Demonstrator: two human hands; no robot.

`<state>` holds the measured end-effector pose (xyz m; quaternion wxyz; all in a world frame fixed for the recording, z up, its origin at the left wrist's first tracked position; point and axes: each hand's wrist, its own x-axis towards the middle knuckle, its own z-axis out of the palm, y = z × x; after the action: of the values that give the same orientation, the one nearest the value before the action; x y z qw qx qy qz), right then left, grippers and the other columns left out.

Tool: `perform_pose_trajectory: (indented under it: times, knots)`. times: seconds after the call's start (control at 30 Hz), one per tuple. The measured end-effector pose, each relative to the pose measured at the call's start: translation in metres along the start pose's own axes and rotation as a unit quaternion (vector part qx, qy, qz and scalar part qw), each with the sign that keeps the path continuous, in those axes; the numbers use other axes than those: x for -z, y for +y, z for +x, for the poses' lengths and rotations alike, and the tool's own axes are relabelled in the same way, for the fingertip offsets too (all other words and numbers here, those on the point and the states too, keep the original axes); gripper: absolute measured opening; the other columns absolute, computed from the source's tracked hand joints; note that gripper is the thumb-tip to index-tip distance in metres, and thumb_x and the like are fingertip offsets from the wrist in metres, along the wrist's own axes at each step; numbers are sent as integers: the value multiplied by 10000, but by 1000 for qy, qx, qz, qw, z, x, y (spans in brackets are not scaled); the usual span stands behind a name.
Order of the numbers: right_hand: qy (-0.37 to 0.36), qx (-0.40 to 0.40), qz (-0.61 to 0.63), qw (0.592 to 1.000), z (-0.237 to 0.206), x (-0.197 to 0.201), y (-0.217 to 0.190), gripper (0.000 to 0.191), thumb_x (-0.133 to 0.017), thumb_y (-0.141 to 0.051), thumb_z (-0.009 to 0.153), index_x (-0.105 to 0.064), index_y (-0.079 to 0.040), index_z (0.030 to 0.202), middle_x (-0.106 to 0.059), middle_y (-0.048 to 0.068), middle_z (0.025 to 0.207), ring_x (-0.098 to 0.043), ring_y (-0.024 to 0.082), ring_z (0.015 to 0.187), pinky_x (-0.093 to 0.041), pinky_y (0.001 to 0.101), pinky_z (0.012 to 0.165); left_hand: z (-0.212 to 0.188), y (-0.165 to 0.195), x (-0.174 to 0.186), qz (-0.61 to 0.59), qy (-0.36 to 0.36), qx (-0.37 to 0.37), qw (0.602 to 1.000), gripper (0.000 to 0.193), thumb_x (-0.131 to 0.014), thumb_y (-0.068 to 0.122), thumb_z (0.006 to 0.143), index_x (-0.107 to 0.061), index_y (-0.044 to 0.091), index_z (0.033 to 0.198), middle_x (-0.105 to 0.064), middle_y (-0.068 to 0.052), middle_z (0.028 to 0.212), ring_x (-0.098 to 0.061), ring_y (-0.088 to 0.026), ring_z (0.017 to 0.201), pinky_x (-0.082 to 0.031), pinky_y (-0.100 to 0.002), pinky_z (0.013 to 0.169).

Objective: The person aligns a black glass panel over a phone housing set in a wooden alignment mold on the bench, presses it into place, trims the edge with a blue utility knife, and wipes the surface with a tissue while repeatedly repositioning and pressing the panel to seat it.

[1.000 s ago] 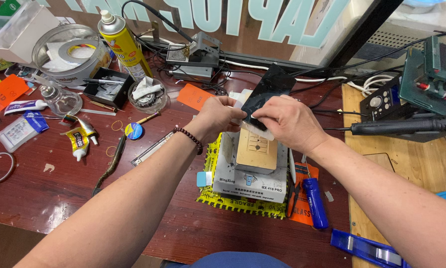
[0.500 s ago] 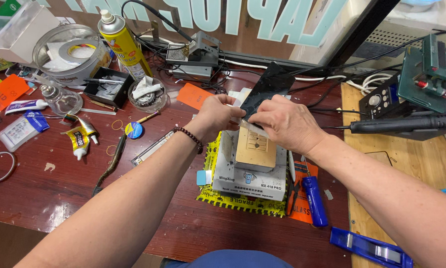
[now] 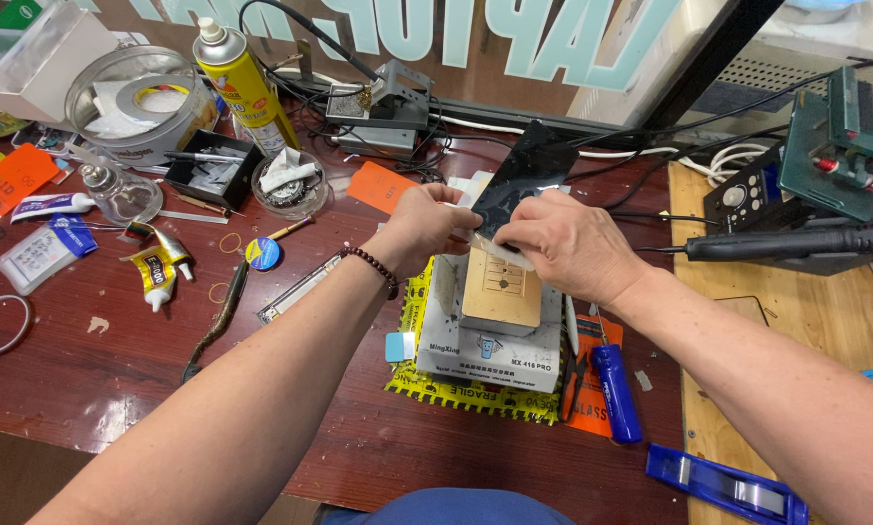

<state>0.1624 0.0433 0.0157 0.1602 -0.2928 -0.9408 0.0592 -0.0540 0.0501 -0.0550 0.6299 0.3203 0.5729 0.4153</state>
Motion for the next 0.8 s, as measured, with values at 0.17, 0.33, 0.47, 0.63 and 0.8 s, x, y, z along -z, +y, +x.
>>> perform_pose_trajectory:
  times: [0.17, 0.33, 0.47, 0.63, 0.8]
  knots:
    - [31, -1, 50, 998, -1, -2, 6, 148, -687, -101, 846, -781, -136, 954, -708, 19, 928, -665, 264, 918, -564, 385, 800, -4, 2, -1, 7, -1, 3, 1000, 271, -769, 19, 816, -626, 41, 1045, -709, -77, 900, -706, -166, 756, -629, -321, 642]
    - [72, -4, 49, 996, 4, -14, 2, 162, -691, -94, 852, -784, -126, 981, -722, 21, 947, -666, 253, 917, -564, 383, 806, -4, 2, 0, 18, -4, -1, 1000, 276, -777, 29, 814, -633, 40, 1049, -712, -73, 903, -693, -173, 727, -616, -315, 628]
    - [54, 10, 18, 998, 8, -14, 1, 154, -705, -109, 841, -791, -147, 963, -719, 7, 930, -662, 243, 884, -570, 375, 746, -3, 1, 0, 4, 2, -2, 1000, 300, -783, 16, 805, -622, 35, 1057, -693, -78, 897, -687, -167, 727, -619, -324, 624]
    - [37, 30, -10, 999, 6, -7, 1, 184, -700, -100, 816, -793, -174, 957, -704, -13, 914, -655, 237, 881, -572, 373, 716, -1, 0, -1, 5, 2, 2, 1000, 312, -777, 13, 799, -622, 40, 1068, -704, -79, 905, -702, -182, 733, -618, -327, 631]
    - [30, 26, -5, 999, 2, -5, 1, 145, -715, -139, 825, -788, -174, 946, -687, -5, 891, -650, 239, 888, -564, 383, 725, 0, -1, 0, 2, -1, -1, 1000, 320, -777, 13, 797, -621, 34, 1076, -704, -82, 907, -702, -184, 737, -617, -332, 629]
